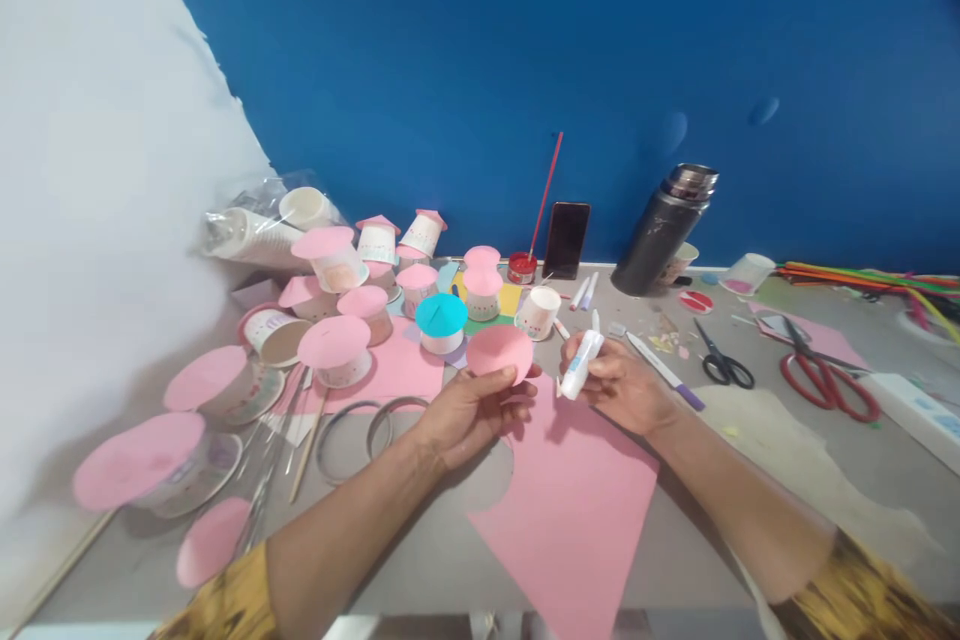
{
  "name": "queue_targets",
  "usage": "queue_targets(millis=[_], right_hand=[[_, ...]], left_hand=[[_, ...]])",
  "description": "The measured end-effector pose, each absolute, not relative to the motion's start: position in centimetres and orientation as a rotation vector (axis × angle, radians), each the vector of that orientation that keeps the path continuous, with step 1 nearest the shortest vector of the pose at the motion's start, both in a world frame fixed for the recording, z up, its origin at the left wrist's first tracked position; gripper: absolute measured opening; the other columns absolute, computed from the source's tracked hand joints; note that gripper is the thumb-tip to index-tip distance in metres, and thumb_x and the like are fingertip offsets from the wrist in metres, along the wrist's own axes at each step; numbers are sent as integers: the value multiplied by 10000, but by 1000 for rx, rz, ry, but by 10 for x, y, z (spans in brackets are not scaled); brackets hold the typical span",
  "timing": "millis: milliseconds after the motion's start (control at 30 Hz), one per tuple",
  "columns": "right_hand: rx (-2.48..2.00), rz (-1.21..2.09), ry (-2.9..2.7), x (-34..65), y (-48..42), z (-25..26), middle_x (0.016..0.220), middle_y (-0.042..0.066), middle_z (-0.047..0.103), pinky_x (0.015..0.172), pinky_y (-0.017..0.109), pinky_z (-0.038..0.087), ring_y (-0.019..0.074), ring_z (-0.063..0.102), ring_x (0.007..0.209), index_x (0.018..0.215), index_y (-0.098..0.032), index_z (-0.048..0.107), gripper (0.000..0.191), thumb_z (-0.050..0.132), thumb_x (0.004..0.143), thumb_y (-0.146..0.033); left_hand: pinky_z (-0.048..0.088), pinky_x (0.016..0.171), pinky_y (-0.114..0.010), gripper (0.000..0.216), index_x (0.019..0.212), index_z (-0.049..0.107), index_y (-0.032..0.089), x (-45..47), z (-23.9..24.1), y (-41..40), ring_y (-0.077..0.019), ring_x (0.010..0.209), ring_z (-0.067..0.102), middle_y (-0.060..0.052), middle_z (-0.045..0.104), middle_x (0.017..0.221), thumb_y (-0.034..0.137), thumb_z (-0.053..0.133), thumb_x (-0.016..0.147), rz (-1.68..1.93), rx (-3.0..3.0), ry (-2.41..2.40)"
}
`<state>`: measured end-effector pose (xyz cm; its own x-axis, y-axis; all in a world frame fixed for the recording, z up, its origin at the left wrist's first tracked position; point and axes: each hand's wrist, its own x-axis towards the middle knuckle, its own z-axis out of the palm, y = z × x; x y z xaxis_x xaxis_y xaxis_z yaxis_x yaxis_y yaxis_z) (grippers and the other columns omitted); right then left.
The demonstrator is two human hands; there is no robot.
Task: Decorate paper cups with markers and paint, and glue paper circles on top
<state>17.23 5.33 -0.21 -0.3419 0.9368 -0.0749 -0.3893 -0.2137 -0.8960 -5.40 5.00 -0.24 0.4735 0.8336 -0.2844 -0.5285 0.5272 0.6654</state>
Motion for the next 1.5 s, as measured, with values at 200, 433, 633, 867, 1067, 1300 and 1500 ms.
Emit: queue_targets(millis=[200,433,633,867,1067,1300,1500], right_hand=[[-899,1685,-1074,164,50,-7,617,-13,565,492,244,235,77,333,495,826,-172,706,214,782,656,-279],[-945,1610,-1152,160,49,-9,586,-37,524,493,251,226,82,345,496,831,-172,699,193,771,693,-285],[-945,1600,-1021,159,50,-8,596,-54,484,489,238,199,66,311,495,832,-167,701,231,813,666,-283],[-877,1462,-869,165,53,-2,611,-63,494,458,235,219,69,281,461,910,-222,654,298,819,712,-371],[-886,1326,-1088,161,42,-4,641,-35,526,486,269,268,99,390,507,943,-229,674,350,830,800,-508],[-1098,948,-1453,161,34,-6,798,16,640,579,290,426,149,525,631,1021,-255,695,243,755,900,-458],[-1144,582,-1702,161,31,-3,919,39,717,674,306,493,193,622,728,1049,-283,717,156,722,912,-358]], left_hand=[[557,675,-334,417,993,785,90,-51,-3,45,-211,734,688,-152,764,945,302,933,666,844,664,639],[517,673,-297,379,952,807,121,-48,-12,44,-186,707,673,-90,765,823,303,945,650,918,735,766],[515,654,-273,283,842,790,101,-49,-9,44,-141,656,632,-64,725,744,244,946,653,891,687,693],[556,796,-312,413,976,799,103,-48,-11,47,-199,847,703,-127,778,972,210,962,611,945,580,736],[540,755,-295,376,887,811,103,-46,-15,50,-159,756,659,-91,764,859,238,977,577,982,624,821],[495,712,-272,409,902,823,119,-47,-8,47,-153,769,629,-62,709,818,296,990,573,893,614,794],[423,630,-229,514,1087,825,151,-50,-7,48,-92,674,553,-27,655,803,327,971,626,825,636,765]])
